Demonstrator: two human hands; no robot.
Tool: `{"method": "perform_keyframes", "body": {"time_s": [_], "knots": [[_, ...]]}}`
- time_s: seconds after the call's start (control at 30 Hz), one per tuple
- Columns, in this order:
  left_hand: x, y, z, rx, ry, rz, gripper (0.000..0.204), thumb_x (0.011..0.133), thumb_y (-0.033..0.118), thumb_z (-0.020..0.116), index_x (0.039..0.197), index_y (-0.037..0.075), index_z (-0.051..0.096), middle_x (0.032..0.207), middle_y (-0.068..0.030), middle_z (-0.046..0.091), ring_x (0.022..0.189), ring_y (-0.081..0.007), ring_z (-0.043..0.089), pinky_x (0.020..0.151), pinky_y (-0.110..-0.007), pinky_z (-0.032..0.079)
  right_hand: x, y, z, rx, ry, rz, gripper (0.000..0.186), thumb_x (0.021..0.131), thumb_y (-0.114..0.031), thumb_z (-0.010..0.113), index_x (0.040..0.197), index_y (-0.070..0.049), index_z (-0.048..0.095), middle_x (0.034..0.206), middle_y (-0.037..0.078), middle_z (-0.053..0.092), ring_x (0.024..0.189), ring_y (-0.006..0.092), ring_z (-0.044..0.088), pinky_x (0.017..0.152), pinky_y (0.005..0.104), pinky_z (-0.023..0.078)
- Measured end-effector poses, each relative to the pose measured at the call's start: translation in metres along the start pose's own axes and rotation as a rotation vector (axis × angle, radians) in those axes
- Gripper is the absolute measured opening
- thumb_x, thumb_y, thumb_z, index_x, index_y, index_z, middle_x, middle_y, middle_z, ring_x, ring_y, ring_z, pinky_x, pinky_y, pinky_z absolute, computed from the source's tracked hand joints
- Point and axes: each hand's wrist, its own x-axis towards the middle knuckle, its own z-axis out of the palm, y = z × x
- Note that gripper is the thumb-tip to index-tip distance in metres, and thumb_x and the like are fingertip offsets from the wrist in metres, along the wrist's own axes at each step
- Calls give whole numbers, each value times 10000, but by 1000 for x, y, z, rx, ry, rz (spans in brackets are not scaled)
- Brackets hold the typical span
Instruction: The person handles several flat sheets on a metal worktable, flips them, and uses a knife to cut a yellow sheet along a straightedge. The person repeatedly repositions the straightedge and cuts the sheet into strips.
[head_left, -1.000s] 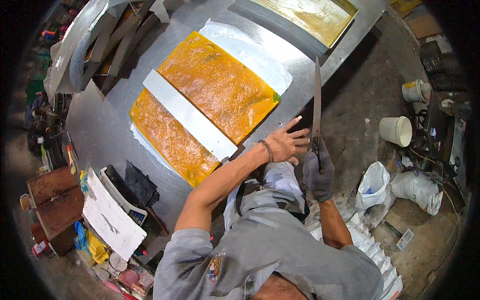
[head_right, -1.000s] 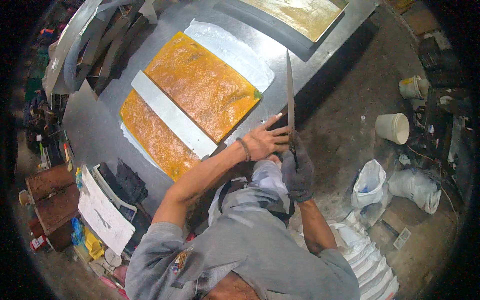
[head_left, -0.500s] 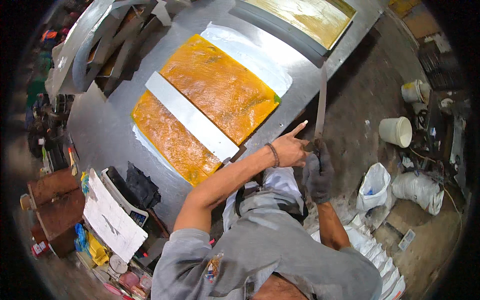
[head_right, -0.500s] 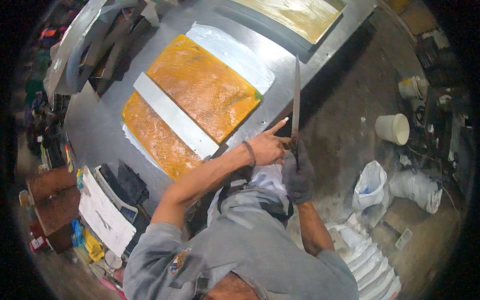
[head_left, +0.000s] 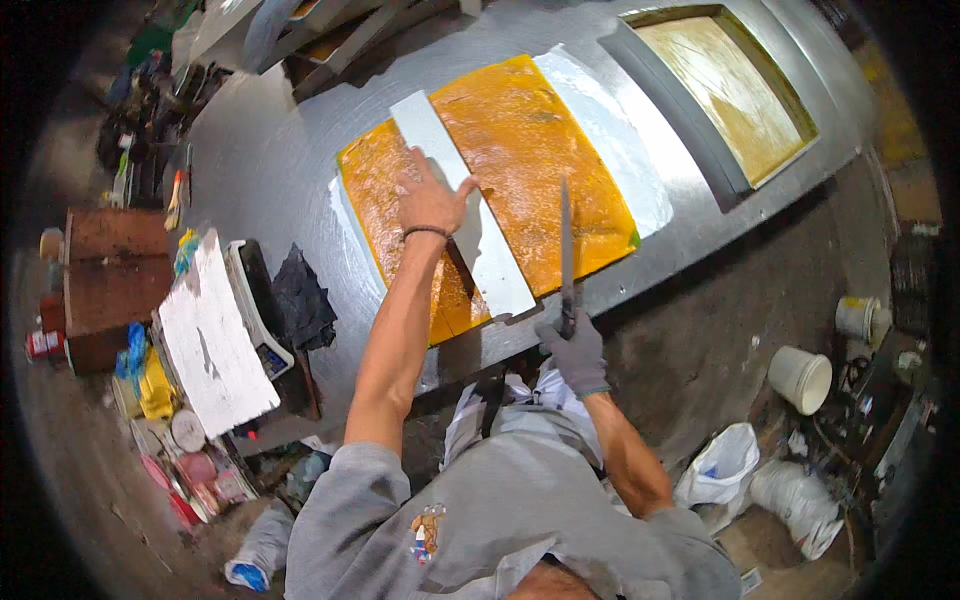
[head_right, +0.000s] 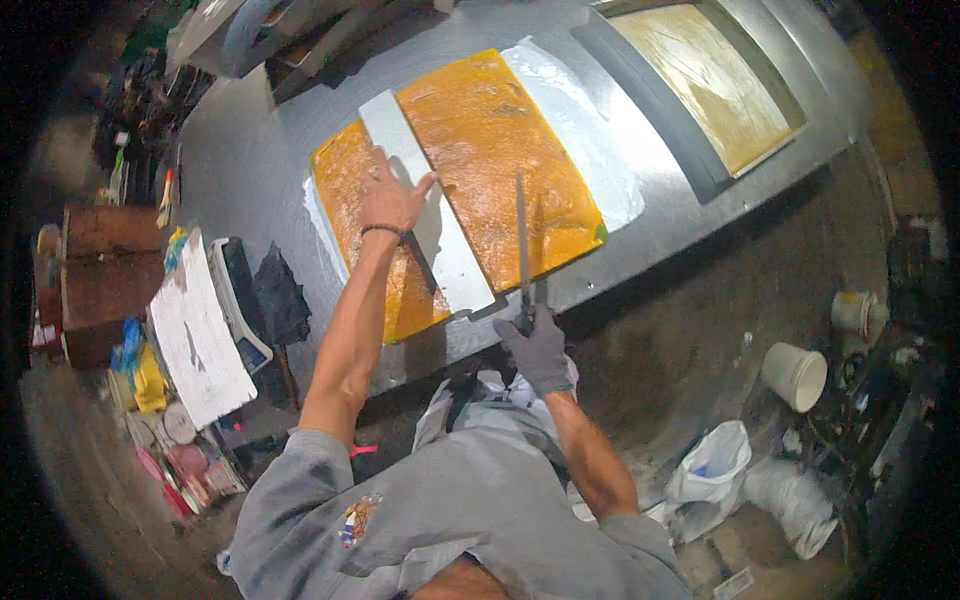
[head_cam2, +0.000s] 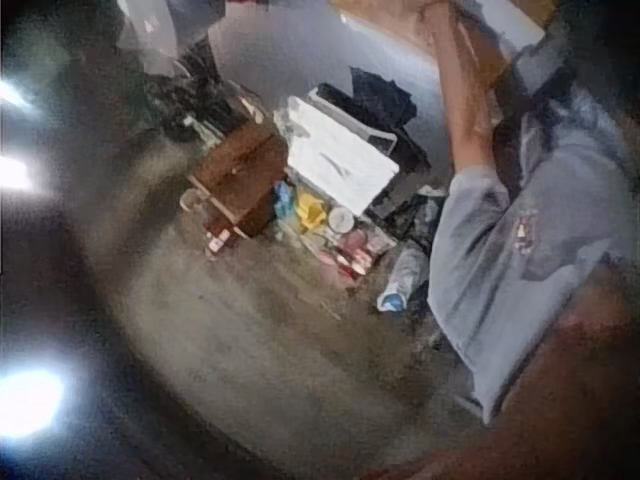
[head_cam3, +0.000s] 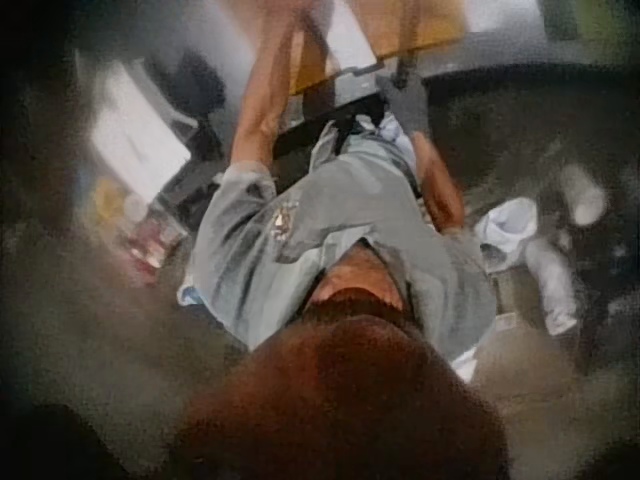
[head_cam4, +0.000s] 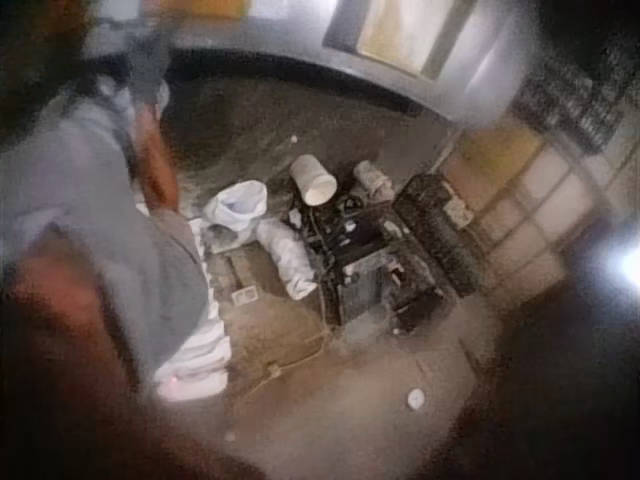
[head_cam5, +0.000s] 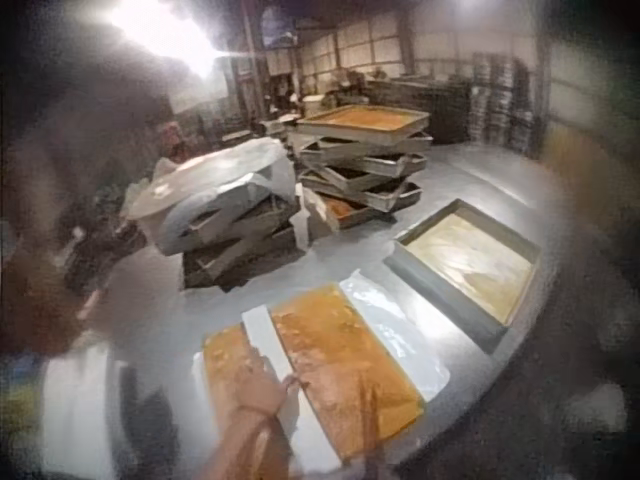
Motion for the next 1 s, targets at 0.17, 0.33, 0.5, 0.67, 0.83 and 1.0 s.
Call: {"method": "perform_keyframes", "body": {"time_s": [0.17,0.33,0.5,0.67,0.83,1.0], "knots": [[2,20,-5,-20,-228,-22,1212,810,667,704,1648,150,-3,1485,-537,222,1259,-622,515,1014,-600,494,29,18,33,57,-54,-147,359,861,-280,835,887,-29,580,749,57,673,632,121,636,563,305,522],[-1,14,-10,-193,-183,-54,1113,804,555,719,1648,157,111,1491,-528,217,1223,-609,551,1001,-571,520,32,10,33,29,-76,-205,299,888,-158,800,939,-47,528,756,76,678,658,149,680,500,283,522],[-5,40,-6,-160,-100,24,1063,812,527,713,1645,157,167,1470,-522,255,1123,-588,618,946,-548,556,29,-11,20,169,4,-74,275,898,-160,783,1022,-23,580,734,84,678,557,157,640,476,288,502],[-5,76,-1,-237,-194,44,1036,815,512,722,1632,135,208,1428,-485,314,1025,-536,669,883,-538,576,35,-26,-9,161,-26,80,217,914,-151,734,945,-10,572,775,123,698,584,196,676,388,302,505],[-6,73,3,-248,-165,27,1003,827,481,729,1611,91,241,1360,-390,390,971,-474,686,822,-505,594,43,-11,-12,210,-38,0,211,924,-146,719,980,-5,573,794,136,711,568,198,669,376,289,481],[-4,68,16,-235,-122,37,1009,815,469,747,1607,93,247,1328,-348,408,1023,-449,670,794,-483,607,45,-9,-6,245,-36,8,204,931,-126,702,1015,-9,557,797,133,711,553,195,662,407,286,490]]}}
